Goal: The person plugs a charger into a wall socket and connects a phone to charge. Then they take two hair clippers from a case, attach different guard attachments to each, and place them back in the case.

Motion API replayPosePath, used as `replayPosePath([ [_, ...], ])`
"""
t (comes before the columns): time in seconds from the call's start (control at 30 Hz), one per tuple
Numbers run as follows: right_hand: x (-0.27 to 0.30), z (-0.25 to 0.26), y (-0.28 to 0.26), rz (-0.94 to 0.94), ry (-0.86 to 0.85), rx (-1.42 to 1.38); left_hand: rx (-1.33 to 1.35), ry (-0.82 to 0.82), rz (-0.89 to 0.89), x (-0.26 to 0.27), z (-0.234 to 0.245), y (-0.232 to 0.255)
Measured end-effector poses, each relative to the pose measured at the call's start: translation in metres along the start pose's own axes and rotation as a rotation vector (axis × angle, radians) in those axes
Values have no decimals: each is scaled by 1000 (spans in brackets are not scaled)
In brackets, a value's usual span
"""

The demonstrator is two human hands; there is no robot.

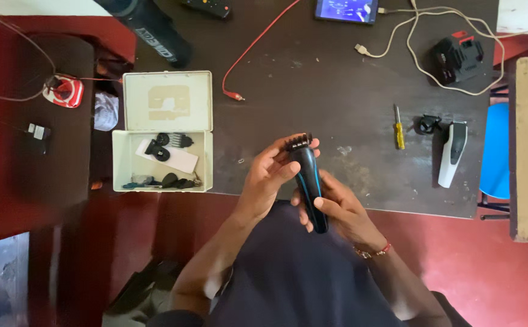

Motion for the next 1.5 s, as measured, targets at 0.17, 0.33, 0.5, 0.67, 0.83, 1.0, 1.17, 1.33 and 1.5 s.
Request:
replayPosePath([
  [0.17, 12, 19, -2, 27, 25, 22, -26, 11, 16, -4, -11, -11],
  [0.33, 18, 51, 6, 42, 66, -46, -119, 3, -3, -7, -26, -25],
  [0.5, 28, 80, 19, -71, -141, -482, -87, -45, 33, -9, -34, -41],
  [0.67, 36, 105, 26, -231, -367, -848, -77, -56, 56, -15, -40, -55],
  [0.83, 44, 110, 17, -200, -538, -873, -161, 29, 33, -21, -44, -54],
  [1.0, 47, 115, 7, -185, -260, -588, -674, 66, -220, -15, -69, -36],
  [1.17, 46, 124, -15, -15, 146, 183, -588, -9, -153, -19, -66, -46],
  [1.33, 48, 113, -24, 50, 179, 489, -218, -95, -83, -24, -51, -65],
  [1.5, 44, 113, -11, 0, 199, 455, -340, -38, -66, -25, -24, -79],
])
Point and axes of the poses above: each hand's wrist, its own x-axis away from the middle knuckle, its own z-axis out of the back of the hand, y = z × x, the point moved 8 cm from there along -x, towards the middle knuckle, and after that the axes turned 10 degrees about -x, right-handed, at the moved point
